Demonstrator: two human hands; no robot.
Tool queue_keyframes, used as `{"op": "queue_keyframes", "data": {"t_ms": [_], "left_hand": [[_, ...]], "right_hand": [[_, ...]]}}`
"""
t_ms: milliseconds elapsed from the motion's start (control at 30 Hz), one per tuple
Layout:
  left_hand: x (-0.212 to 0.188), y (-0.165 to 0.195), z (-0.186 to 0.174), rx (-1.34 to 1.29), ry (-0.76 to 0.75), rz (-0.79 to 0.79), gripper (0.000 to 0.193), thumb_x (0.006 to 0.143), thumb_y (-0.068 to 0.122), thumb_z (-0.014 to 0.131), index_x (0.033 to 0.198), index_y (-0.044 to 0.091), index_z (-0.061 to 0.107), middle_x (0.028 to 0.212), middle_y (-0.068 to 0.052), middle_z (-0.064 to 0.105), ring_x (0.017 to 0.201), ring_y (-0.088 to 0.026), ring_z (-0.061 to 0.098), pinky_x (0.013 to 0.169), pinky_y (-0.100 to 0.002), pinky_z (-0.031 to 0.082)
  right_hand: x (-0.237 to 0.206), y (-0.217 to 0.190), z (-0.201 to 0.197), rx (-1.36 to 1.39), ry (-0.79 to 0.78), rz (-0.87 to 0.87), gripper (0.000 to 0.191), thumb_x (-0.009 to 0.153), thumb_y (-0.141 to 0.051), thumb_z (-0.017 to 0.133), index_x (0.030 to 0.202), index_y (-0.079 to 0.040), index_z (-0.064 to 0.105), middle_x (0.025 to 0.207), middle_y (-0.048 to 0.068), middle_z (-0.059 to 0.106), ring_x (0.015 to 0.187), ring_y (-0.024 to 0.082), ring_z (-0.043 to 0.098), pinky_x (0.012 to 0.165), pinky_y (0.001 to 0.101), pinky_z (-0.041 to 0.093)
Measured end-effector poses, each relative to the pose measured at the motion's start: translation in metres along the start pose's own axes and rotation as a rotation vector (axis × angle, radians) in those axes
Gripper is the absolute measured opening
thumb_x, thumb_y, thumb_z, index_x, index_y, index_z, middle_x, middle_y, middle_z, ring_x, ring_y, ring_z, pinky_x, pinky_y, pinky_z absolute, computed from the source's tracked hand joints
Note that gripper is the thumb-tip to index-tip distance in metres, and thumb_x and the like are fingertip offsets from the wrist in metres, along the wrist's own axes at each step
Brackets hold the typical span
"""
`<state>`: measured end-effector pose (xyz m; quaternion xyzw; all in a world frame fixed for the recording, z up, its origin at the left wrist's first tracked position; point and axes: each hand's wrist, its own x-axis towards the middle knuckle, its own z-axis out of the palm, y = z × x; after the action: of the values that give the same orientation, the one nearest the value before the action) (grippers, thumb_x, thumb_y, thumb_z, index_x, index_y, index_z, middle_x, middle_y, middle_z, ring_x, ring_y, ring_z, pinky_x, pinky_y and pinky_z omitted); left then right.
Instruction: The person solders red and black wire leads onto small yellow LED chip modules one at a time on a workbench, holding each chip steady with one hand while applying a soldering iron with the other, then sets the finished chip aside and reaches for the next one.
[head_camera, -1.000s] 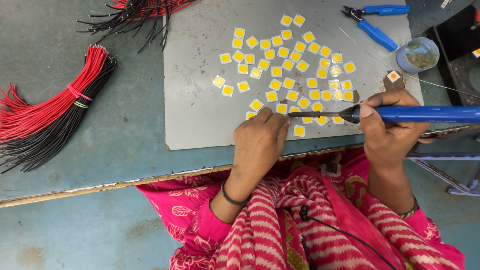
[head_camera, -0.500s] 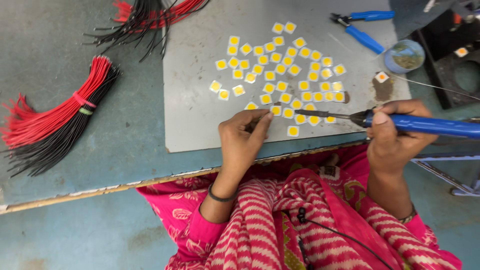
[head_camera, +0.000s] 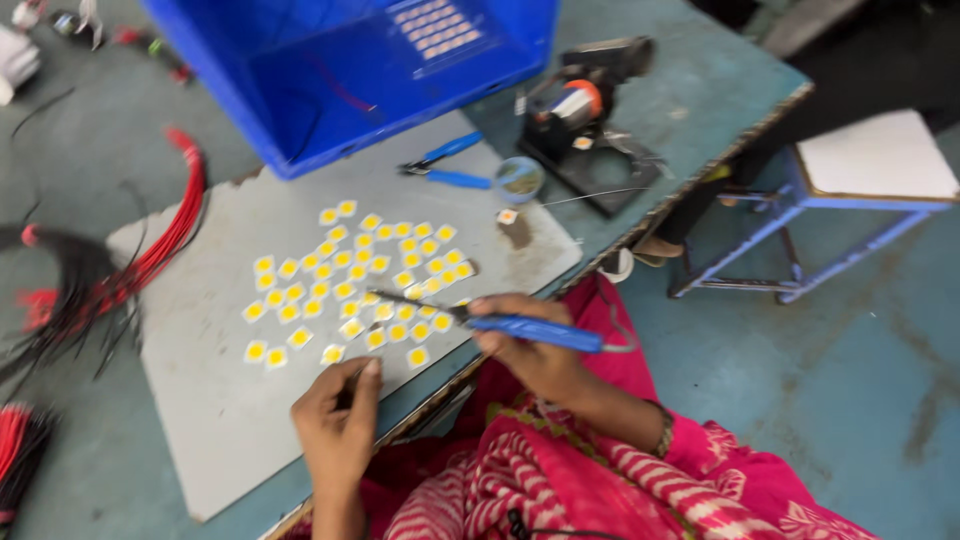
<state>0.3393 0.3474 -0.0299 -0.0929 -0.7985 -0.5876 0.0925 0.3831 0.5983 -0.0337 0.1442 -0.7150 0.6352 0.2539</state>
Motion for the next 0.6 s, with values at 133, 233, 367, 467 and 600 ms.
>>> {"op": "queue_keyframes", "data": {"t_ms": [133, 233, 367, 467, 600], "left_hand": [[-0.026, -0.008, 0.003, 0.026, 0.014, 0.006, 0.017, 0.095, 0.011, 0.072, 0.102, -0.005, 0.075, 0.074, -0.003, 0.066, 0.065, -0.005, 0.05, 0.059, -0.021, 0.041], [-0.049, -0.01, 0.001, -0.022, 0.009, -0.064, 0.019, 0.097, 0.012, 0.073, 0.105, -0.004, 0.075, 0.075, -0.003, 0.067, 0.064, -0.005, 0.054, 0.059, -0.019, 0.043], [-0.075, -0.007, -0.002, -0.091, -0.02, -0.092, 0.019, 0.096, 0.012, 0.074, 0.107, -0.004, 0.075, 0.077, -0.004, 0.068, 0.063, -0.006, 0.056, 0.059, -0.02, 0.045], [-0.094, 0.0, -0.004, -0.142, -0.043, -0.077, 0.017, 0.097, 0.01, 0.075, 0.107, -0.004, 0.076, 0.079, -0.005, 0.067, 0.066, -0.007, 0.056, 0.061, -0.02, 0.045], [-0.11, 0.011, -0.014, -0.168, -0.077, -0.033, 0.015, 0.096, 0.01, 0.074, 0.103, -0.003, 0.075, 0.083, -0.005, 0.07, 0.07, -0.008, 0.06, 0.066, -0.021, 0.048]], "right_hand": [[-0.029, -0.02, 0.006, 0.088, -0.062, 0.051, 0.032, 0.104, -0.02, 0.067, 0.129, 0.001, 0.063, 0.107, 0.011, 0.076, 0.092, 0.016, 0.077, 0.082, 0.0277, 0.063], [-0.05, -0.039, 0.009, 0.227, -0.08, 0.102, 0.031, 0.105, -0.017, 0.066, 0.131, 0.0, 0.062, 0.106, 0.012, 0.077, 0.09, 0.017, 0.077, 0.081, 0.0292, 0.064], [-0.066, -0.064, 0.016, 0.109, -0.047, 0.036, 0.028, 0.104, -0.013, 0.068, 0.13, -0.003, 0.062, 0.113, 0.011, 0.075, 0.103, 0.019, 0.076, 0.088, 0.0306, 0.063], [-0.071, -0.08, 0.014, -0.011, -0.12, -0.092, 0.032, 0.101, -0.011, 0.071, 0.13, -0.006, 0.058, 0.119, 0.01, 0.072, 0.112, 0.022, 0.074, 0.096, 0.033, 0.06], [-0.077, -0.094, 0.022, -0.092, -0.202, -0.156, 0.035, 0.096, -0.005, 0.069, 0.129, -0.007, 0.057, 0.122, 0.011, 0.07, 0.117, 0.026, 0.071, 0.099, 0.0363, 0.058]]}}
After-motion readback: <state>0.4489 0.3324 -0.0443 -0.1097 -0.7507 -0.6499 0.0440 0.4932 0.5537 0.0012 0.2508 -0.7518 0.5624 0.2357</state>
